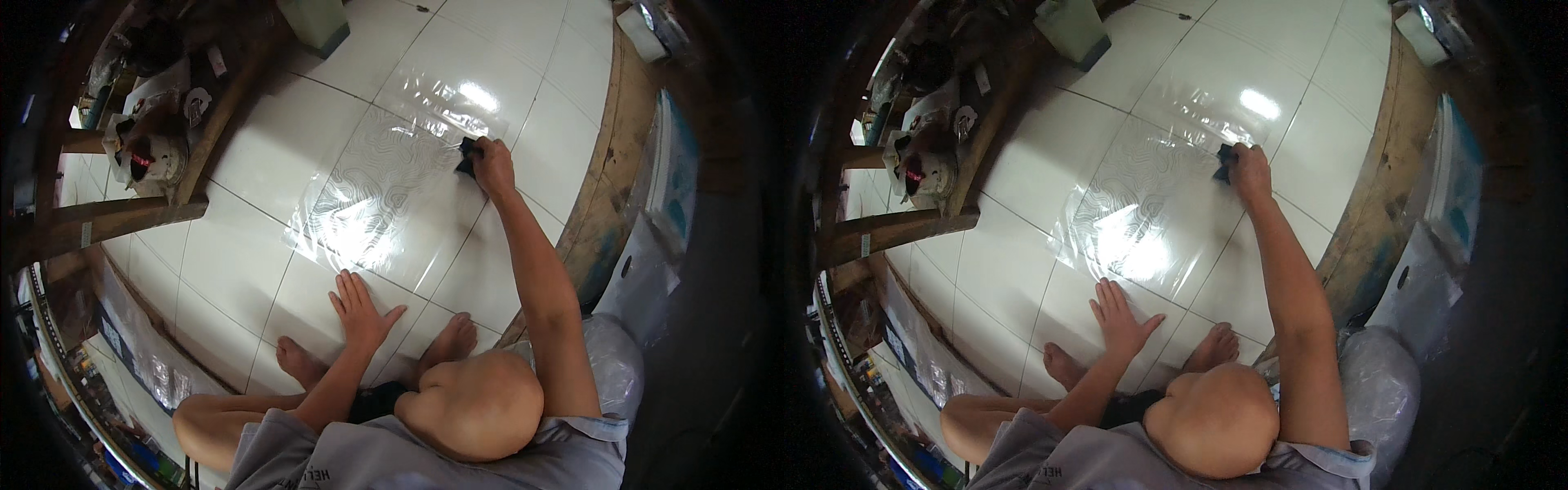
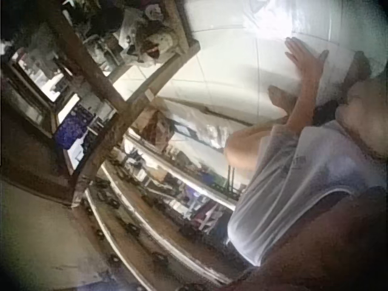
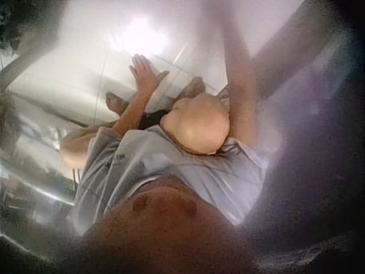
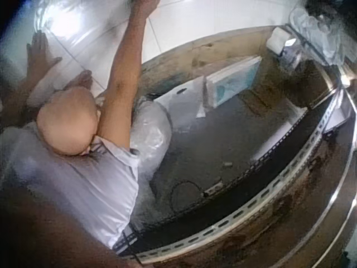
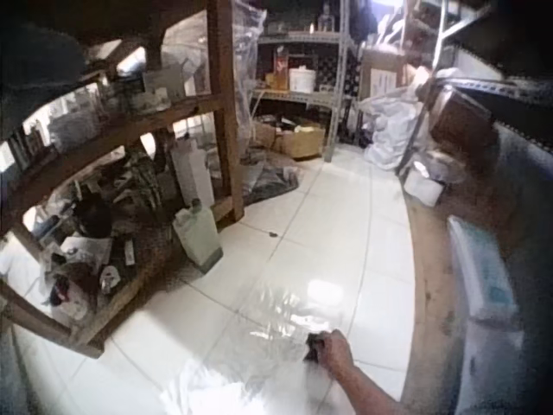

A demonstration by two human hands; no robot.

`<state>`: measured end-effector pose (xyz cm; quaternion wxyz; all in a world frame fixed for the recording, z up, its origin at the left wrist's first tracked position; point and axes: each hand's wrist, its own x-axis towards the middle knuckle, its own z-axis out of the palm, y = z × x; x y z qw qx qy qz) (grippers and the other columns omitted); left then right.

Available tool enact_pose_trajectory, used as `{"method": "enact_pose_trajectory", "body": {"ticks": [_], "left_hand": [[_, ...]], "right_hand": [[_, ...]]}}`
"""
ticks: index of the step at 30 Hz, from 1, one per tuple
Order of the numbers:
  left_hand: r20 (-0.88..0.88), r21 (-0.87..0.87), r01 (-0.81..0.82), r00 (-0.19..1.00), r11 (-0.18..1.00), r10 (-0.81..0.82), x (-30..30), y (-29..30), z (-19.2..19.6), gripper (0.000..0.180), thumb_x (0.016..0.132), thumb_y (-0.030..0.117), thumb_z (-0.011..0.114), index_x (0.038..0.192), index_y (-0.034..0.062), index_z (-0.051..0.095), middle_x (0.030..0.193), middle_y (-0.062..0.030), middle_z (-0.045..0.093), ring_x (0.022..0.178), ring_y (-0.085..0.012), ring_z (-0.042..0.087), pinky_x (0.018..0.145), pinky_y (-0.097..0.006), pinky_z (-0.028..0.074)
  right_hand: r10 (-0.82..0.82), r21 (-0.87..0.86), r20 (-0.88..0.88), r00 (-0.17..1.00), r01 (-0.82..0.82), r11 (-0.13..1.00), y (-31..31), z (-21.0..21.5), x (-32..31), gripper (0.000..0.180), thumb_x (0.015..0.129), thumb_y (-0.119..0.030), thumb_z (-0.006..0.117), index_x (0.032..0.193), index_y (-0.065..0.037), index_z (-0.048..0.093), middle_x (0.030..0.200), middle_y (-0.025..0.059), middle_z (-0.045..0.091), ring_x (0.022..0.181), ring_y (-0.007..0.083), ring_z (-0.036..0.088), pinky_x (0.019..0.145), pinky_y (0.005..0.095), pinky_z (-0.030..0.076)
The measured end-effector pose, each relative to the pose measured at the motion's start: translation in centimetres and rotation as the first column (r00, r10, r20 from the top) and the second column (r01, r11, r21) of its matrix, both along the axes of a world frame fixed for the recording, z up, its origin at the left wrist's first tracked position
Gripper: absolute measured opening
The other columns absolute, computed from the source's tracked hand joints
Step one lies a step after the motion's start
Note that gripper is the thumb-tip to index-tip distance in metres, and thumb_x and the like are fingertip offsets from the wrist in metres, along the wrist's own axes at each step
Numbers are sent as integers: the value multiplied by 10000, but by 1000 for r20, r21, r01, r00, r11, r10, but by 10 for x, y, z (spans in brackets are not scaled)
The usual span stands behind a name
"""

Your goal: The person sits on a tiled floor and wipes a clear plastic sheet laid over the tiles using a dark cloth. They repeatedly rub the surface in circular and back-and-forth motions, occasionally lifting the sheet to wipe underneath or reposition it.

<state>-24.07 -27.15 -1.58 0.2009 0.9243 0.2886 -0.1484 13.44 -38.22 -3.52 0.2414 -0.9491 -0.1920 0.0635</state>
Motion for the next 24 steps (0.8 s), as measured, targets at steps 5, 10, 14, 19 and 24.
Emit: {"method": "enact_pose_trajectory", "body": {"ticks": [5, 10, 14, 19, 24], "left_hand": [[49, 33, 9, 999, 999, -11, -11, -3, -13, 1266, 728, 705, 678, 1481, -145, 117, 1582, -310, 70, 1488, -433, 13, 1163, -611, 36], [17, 2, -6, 1000, 1000, 6, -7, 1, -10, 1273, 726, 715, 670, 1480, -146, 113, 1580, -315, 68, 1487, -437, 16, 1160, -615, 36], [-13, 8, -2, 1000, 1000, 2, -6, 4, -11, 1281, 726, 723, 664, 1480, -149, 107, 1581, -312, 64, 1489, -431, 4, 1163, -611, 20], [-39, -22, 0, 999, 1000, -1, 1, 1, -6, 1287, 724, 728, 662, 1480, -151, 104, 1584, -310, 51, 1492, -419, -12, 1169, -599, 11], [28, 31, 5, 1000, 1000, -5, -6, 2, -15, 1284, 724, 724, 665, 1479, -151, 106, 1583, -313, 55, 1491, -423, -4, 1165, -606, 8]], "right_hand": [[278, 152, -130, 952, -258, 954, 4, -2, -100, 246, 795, -123, 682, 1033, -62, 671, 960, 188, 612, 952, 365, 575, 843, 433, 487], [358, -11, -201, 912, -368, 930, 23, -5, -180, 194, 819, -117, 681, 1009, -88, 654, 969, 195, 555, 872, 392, 629, 766, 478, 532], [85, 84, -124, 989, -75, 994, 43, 10, -80, 234, 822, -127, 682, 1054, -96, 670, 990, 207, 560, 885, 399, 616, 786, 474, 510], [25, 7, -18, 1000, -25, 1000, 33, 9, 5, 195, 877, -186, 607, 1033, -89, 676, 1006, 231, 562, 884, 420, 628, 771, 482, 526], [283, 18, -208, 936, -285, 958, 40, 21, -100, 209, 830, -156, 656, 1028, -89, 660, 1010, 214, 559, 895, 406, 612, 804, 479, 511]]}}
